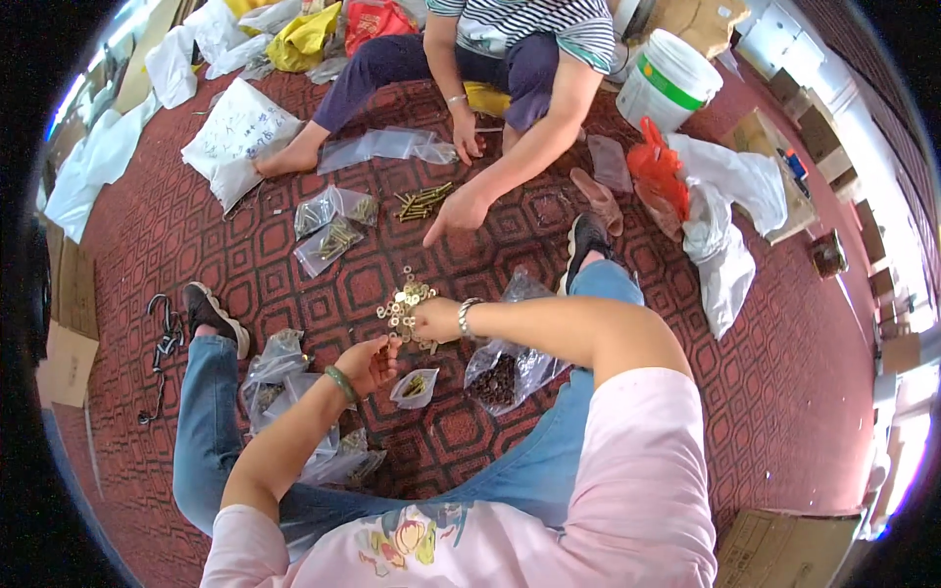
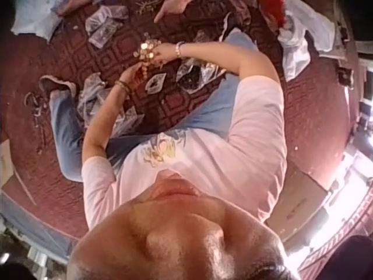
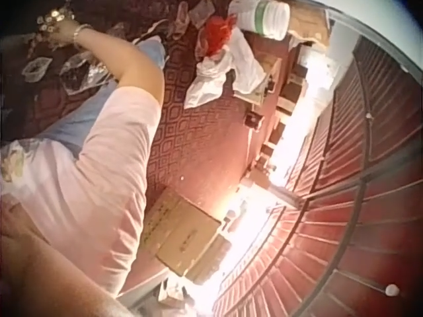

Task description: Sorting and inspecting small gold-colored decorative ornaments while sitting on the floor.

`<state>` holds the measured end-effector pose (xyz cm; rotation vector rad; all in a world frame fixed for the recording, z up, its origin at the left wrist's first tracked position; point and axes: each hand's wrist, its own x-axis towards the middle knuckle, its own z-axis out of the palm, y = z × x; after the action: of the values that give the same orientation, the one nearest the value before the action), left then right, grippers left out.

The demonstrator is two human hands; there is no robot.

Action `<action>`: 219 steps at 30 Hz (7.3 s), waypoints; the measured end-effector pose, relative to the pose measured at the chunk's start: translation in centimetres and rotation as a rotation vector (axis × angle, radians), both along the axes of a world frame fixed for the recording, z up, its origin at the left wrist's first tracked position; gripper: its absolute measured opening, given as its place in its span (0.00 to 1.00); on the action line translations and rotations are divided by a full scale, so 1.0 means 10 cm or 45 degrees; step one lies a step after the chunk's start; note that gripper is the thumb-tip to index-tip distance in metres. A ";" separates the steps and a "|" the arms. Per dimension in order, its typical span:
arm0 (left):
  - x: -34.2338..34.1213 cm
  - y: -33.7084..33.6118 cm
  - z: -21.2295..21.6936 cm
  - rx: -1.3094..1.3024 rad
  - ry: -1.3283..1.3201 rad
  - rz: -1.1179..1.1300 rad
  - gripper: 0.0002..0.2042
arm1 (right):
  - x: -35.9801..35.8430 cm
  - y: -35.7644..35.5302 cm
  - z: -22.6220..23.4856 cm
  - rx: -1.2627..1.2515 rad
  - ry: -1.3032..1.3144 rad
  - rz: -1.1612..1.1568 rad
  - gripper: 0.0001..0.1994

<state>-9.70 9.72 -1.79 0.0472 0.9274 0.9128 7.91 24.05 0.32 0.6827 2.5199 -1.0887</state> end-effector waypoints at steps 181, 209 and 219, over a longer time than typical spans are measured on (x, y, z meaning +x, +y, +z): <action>0.51 0.13 0.62 0.282 -0.788 -0.091 0.17 | 0.33 -0.50 1.18 0.680 0.473 0.166 0.08; 0.62 0.08 0.58 0.181 -0.617 -0.130 0.14 | 0.32 -0.58 1.23 0.563 0.263 0.183 0.07; 0.61 0.09 0.62 0.148 -0.617 -0.107 0.15 | 0.33 -0.55 1.20 0.540 0.321 0.196 0.06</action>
<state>-3.55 10.59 4.38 -0.0350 0.4191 0.8483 11.25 18.58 12.30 0.4610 3.0037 -0.6228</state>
